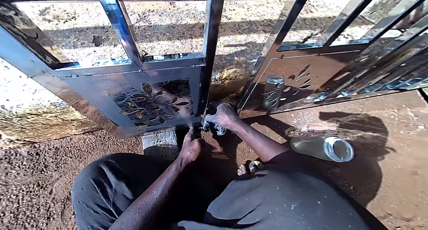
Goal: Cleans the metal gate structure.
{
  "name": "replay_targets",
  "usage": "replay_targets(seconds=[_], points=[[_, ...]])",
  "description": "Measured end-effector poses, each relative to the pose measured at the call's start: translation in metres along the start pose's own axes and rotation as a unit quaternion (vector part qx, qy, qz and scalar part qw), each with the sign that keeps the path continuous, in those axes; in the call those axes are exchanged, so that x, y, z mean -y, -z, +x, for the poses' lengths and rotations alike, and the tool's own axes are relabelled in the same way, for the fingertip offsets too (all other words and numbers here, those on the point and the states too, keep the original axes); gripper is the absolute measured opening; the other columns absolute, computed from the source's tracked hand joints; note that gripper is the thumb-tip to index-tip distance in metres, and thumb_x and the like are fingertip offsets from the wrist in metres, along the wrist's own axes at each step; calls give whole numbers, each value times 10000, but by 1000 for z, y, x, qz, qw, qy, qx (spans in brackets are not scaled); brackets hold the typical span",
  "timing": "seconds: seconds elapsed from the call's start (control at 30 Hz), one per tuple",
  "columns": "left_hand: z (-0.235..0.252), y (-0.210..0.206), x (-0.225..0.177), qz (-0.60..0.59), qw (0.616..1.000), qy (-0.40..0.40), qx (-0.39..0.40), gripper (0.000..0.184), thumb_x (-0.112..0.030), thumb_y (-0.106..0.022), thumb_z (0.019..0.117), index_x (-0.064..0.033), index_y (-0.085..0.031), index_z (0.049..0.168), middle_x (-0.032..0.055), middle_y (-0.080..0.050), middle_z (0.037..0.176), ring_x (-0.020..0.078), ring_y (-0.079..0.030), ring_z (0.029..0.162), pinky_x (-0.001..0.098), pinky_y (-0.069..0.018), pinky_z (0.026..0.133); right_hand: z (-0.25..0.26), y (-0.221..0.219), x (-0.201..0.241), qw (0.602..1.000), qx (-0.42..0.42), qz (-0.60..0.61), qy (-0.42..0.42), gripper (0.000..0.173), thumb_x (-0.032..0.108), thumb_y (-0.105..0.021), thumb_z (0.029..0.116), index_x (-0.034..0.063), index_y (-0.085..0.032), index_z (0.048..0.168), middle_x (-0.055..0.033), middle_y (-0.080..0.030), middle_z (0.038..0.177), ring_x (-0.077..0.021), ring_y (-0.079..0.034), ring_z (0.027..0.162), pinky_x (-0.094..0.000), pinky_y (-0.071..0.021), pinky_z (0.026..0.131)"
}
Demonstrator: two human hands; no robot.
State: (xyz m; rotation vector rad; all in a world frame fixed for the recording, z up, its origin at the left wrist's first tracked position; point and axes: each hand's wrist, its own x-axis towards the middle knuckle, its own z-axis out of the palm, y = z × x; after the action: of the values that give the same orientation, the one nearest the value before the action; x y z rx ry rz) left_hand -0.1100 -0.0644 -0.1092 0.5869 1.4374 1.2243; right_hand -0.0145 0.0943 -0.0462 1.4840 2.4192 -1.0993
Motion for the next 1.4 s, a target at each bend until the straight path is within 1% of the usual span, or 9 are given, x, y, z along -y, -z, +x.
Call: replay_targets(seconds=[0.37, 0.47, 0.6, 0.7, 0.77, 0.93, 1.17, 1.27, 1.4], points=[[1, 1, -1, 13, 1000, 8, -8, 535, 22, -538, 860, 14, -501, 1394, 122, -673, 1174, 153, -659, 1006, 341, -550, 872, -3, -3, 19, 996, -27, -62, -53, 356, 285, -727, 894, 84, -709, 1187, -193, -692, 1184, -369, -638, 1163, -586, -498, 972], [1, 1, -1, 16, 1000, 10, -7, 555, 20, -538, 853, 16, -486, 1406, 127, -665, 1181, 155, -653, 1010, 343, -543, 873, -18, -26, 0, 986, -126, -70, 79, 245, 216, -647, 957, 54, -773, 1091, -156, -735, 1160, -330, -646, 1181, -547, -428, 1078], [0, -2, 0, 11, 1000, 2, -10, 581, 6, -543, 860, -2, -466, 1436, 117, -663, 1227, 138, -657, 1056, 328, -548, 906, -16, -61, -36, 885, -318, -68, 334, 193, 105, -603, 924, 29, -757, 836, -117, -765, 913, -281, -730, 965, -471, -528, 1000], [1, -1, 1, 6, 1000, -4, -9, 585, 9, -552, 835, -13, -489, 1416, 96, -680, 1189, 128, -669, 1023, 320, -560, 879, -34, -75, -48, 838, -324, -79, 433, 213, 48, -562, 932, 20, -771, 910, -130, -774, 1000, -275, -726, 1043, -424, -511, 1066], [-2, 1, 3, 7, 1000, -16, -5, 567, 15, -562, 805, -21, -520, 1370, 75, -701, 1112, 116, -684, 966, 320, -580, 843, -56, -85, -55, 855, -255, -26, 451, 192, 32, -553, 914, 24, -731, 842, -111, -749, 878, -232, -733, 913, -370, -586, 904], [-9, 2, 0, 38, 997, -1, 73, 591, -53, -551, 900, -26, -448, 1481, 113, -661, 1268, 156, -675, 1075, 344, -570, 924, -93, -49, -72, 919, -176, 244, 254, 97, 94, -665, 920, 58, -755, 932, 7, -756, 866, -39, -712, 807, -244, -609, 782], [-20, -11, -5, 10, 963, -71, 261, 180, -120, -545, 1026, -32, -700, 1052, -17, -713, 888, 52, -668, 797, 275, -575, 774, -108, -37, -77, 874, -263, 393, 114, 103, 101, -689, 906, 70, -742, 989, -23, -739, 914, -109, -696, 846, -294, -595, 791], [-20, -9, -6, -15, 972, -101, 213, 173, -58, -541, 1012, -14, -700, 1062, 10, -724, 893, 74, -681, 794, 292, -589, 778, -115, -60, -79, 911, -144, 386, -9, 371, 276, -581, 1021, 62, -638, 1320, -89, -694, 1221, -154, -657, 1130, -369, -546, 984], [-14, -10, -3, 69, 961, -237, 128, 185, -72, -550, 1006, 6, -706, 1069, 46, -741, 961, 91, -708, 896, 298, -597, 864, -127, -58, -47, 828, 38, 529, -181, 536, 366, -305, 1125, 76, -371, 1571, -128, -440, 1583, -209, -438, 1437, -441, -359, 1184]])
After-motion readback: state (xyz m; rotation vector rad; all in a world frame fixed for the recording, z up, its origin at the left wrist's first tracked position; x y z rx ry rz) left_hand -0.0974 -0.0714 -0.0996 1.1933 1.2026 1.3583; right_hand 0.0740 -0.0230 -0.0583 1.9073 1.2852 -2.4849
